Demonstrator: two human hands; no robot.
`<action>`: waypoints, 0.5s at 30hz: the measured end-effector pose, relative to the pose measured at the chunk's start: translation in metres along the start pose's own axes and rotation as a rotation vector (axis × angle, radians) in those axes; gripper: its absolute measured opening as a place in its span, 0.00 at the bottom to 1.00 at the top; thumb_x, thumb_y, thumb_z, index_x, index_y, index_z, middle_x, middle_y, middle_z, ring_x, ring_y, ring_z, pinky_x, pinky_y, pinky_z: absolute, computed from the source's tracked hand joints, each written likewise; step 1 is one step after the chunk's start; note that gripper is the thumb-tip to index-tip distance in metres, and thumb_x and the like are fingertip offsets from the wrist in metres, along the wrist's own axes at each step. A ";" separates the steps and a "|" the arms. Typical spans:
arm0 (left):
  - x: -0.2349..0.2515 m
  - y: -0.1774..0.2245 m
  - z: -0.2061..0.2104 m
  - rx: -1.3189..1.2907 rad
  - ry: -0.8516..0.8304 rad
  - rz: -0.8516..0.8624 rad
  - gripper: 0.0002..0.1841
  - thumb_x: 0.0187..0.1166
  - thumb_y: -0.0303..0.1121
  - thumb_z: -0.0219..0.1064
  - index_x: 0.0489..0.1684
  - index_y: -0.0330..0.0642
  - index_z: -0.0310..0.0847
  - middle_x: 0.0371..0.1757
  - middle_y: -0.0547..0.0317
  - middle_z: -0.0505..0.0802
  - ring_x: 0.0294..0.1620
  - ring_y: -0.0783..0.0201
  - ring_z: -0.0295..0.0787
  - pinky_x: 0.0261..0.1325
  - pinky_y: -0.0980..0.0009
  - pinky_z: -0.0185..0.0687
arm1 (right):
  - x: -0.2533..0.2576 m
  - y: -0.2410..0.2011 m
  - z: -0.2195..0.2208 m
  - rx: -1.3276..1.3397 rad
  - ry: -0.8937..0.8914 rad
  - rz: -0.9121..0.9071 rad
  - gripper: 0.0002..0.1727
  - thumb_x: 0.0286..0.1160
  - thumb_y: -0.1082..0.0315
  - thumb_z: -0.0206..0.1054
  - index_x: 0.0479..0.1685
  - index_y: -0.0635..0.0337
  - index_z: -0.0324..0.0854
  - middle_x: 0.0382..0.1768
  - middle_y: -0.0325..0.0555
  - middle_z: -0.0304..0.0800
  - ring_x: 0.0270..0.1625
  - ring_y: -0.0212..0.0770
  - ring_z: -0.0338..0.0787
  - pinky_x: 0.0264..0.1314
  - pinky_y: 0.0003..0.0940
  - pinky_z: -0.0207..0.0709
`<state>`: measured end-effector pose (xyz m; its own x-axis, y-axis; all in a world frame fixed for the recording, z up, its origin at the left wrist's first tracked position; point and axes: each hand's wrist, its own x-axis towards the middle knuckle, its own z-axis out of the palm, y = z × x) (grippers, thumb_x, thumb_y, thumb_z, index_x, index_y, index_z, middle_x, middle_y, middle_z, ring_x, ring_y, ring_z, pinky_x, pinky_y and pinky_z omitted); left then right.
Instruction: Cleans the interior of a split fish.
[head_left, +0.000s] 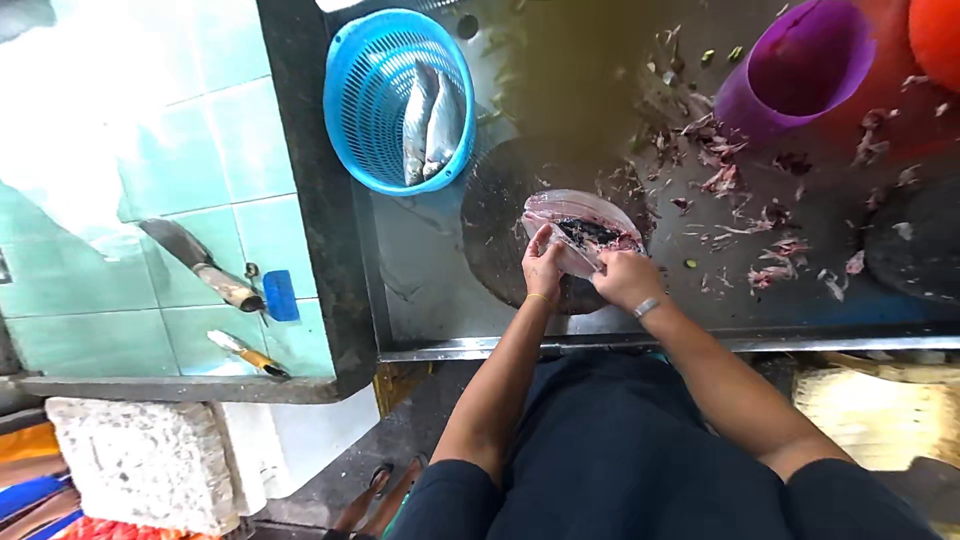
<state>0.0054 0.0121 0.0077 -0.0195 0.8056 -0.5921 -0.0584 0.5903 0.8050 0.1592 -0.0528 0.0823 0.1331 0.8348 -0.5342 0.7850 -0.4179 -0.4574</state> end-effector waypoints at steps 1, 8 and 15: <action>0.007 0.008 -0.005 0.198 -0.027 0.081 0.22 0.84 0.31 0.68 0.76 0.41 0.79 0.71 0.46 0.88 0.60 0.53 0.91 0.57 0.53 0.91 | 0.000 0.006 -0.013 0.000 0.127 -0.050 0.16 0.73 0.55 0.65 0.47 0.56 0.90 0.44 0.57 0.95 0.50 0.63 0.94 0.49 0.71 0.80; 0.031 0.078 -0.068 1.301 0.289 0.297 0.53 0.70 0.38 0.74 0.99 0.55 0.41 0.93 0.27 0.53 0.87 0.23 0.58 0.77 0.27 0.65 | -0.004 0.148 -0.034 -0.096 0.349 0.152 0.30 0.80 0.52 0.66 0.78 0.59 0.77 0.70 0.68 0.82 0.61 0.74 0.88 0.57 0.79 0.77; -0.081 0.005 -0.045 0.787 -0.154 0.063 0.40 0.92 0.48 0.57 0.98 0.59 0.34 0.47 0.44 0.96 0.33 0.50 0.96 0.37 0.49 0.96 | -0.049 0.093 -0.003 -0.172 0.274 -0.004 0.32 0.67 0.46 0.72 0.67 0.57 0.85 0.59 0.61 0.90 0.50 0.65 0.91 0.48 0.71 0.79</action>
<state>-0.0386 -0.0525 0.0578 0.1419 0.8028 -0.5791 0.6599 0.3594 0.6599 0.2277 -0.1316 0.0682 0.2700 0.9114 -0.3105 0.8732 -0.3677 -0.3199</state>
